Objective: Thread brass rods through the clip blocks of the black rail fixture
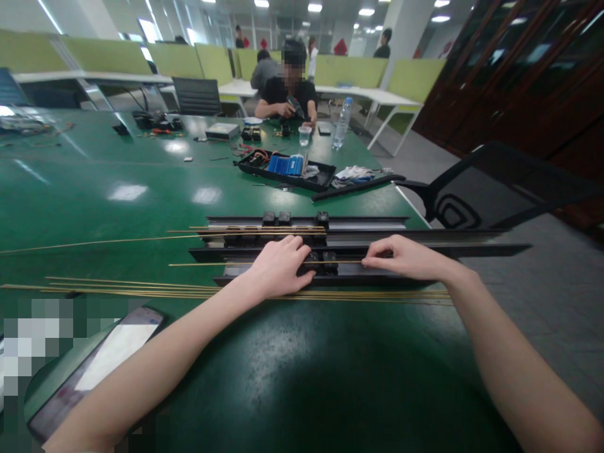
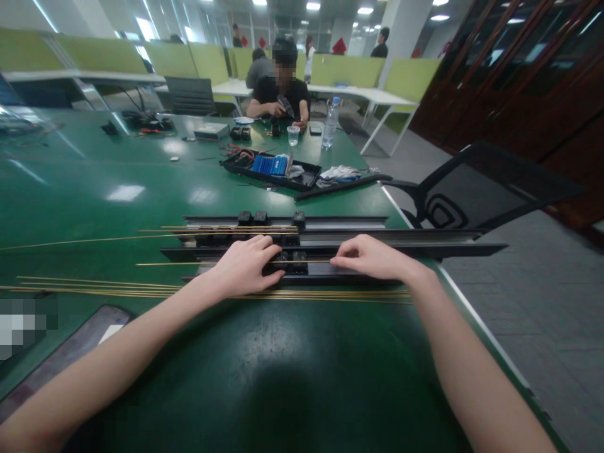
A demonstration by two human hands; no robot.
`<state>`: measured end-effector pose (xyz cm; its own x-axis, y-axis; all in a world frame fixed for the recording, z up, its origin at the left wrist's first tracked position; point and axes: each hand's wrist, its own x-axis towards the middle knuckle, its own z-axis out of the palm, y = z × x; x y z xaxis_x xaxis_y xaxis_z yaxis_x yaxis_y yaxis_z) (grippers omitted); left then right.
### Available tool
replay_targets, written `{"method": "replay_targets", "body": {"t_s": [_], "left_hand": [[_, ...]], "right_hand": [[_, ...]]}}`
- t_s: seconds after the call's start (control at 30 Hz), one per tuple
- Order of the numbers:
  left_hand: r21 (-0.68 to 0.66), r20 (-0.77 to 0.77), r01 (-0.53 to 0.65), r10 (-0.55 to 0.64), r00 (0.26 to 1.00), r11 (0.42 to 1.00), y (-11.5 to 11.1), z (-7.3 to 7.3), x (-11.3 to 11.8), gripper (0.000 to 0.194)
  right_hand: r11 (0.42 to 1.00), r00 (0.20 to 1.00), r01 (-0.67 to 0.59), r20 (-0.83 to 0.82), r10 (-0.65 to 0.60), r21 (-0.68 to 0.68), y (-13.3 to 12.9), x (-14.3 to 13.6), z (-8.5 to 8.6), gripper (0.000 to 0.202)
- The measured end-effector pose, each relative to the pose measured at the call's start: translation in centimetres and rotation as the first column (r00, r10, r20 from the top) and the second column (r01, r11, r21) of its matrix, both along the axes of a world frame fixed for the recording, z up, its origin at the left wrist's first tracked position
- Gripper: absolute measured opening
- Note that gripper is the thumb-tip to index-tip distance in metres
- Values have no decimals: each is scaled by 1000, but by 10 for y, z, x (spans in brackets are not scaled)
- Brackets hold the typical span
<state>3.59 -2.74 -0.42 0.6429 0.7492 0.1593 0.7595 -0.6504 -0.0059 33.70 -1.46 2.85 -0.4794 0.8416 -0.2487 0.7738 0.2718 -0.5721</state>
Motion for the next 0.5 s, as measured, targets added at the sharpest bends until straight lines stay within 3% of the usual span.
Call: {"method": "replay_targets", "body": {"t_s": [0.5], "left_hand": [[6, 0, 7, -7, 1000, 1000, 0, 1, 0, 39]], "right_hand": [[1000, 1000, 10, 28, -9, -20, 2, 9, 0, 52]]}}
